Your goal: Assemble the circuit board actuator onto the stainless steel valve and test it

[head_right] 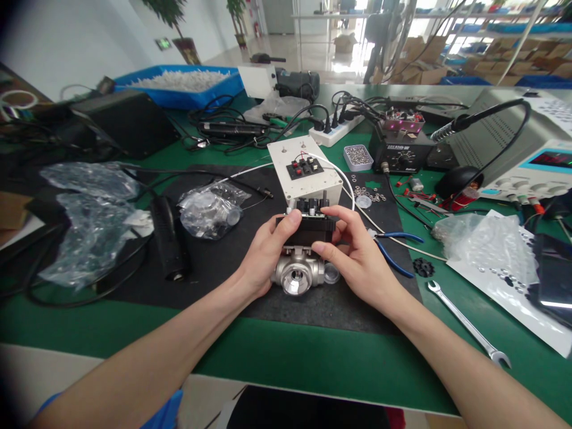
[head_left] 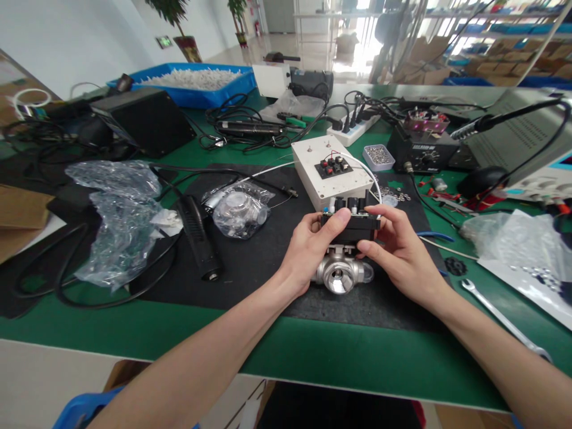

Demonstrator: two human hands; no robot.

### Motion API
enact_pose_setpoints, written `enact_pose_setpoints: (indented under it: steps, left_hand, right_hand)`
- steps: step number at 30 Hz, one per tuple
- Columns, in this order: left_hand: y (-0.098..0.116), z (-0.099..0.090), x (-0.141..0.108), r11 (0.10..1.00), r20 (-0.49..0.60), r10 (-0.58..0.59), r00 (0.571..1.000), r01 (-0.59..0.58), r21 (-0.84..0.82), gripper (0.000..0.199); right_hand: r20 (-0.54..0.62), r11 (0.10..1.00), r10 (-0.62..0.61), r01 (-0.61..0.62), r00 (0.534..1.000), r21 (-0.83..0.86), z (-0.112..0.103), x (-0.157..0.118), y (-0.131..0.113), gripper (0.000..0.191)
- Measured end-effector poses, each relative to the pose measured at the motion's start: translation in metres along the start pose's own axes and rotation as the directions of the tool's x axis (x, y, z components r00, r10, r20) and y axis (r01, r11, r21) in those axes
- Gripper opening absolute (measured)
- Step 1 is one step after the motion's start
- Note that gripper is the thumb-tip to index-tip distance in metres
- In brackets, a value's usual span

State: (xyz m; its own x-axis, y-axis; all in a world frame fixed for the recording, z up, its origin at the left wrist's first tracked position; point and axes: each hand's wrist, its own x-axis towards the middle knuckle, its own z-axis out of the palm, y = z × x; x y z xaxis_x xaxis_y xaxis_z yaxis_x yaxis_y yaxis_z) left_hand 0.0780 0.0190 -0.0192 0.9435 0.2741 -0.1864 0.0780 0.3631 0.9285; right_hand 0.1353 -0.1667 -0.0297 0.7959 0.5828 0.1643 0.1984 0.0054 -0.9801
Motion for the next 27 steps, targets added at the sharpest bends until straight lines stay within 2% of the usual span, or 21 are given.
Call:
enact_pose_setpoints:
  steps: [9, 15, 18, 23, 27]
  left_hand:
    - [0.0009, 0.0003, 0.0002, 1.000, 0.006, -0.001, 1.000, 0.001, 0.005, 0.066]
    - [0.0022, 0.0011, 0.0000, 1.000, 0.013, -0.016, 1.000, 0.016, -0.002, 0.069]
    - [0.0020, 0.0012, -0.0002, 1.000, 0.009, -0.009, 1.000, 0.009, 0.005, 0.070]
    - [0.0018, 0.0012, -0.0002, 1.000, 0.000, -0.002, 1.000, 0.002, 0.012, 0.071]
    - [0.0017, 0.0016, 0.0000, 1.000, -0.006, -0.007, 1.000, 0.007, 0.015, 0.072]
  right_hand:
    - [-0.008, 1.000, -0.001, 0.001, 1.000, -0.009, 0.0016, -0.0025, -0.0007, 0.054]
    - [-0.050, 1.000, 0.002, 0.000, 0.999, 0.022, 0.0091, -0.0092, 0.0006, 0.066]
    - [-0.047, 1.000, -0.016, 0.016, 0.999, 0.010, 0.0092, -0.0096, 0.0015, 0.064]
    - [-0.040, 0.979, -0.118, 0.110, 0.992, -0.171, 0.0039, -0.0066, -0.0026, 0.068]
    - [-0.038, 0.940, -0.188, 0.169, 0.981, -0.295, 0.0012, -0.0053, -0.0061, 0.053]
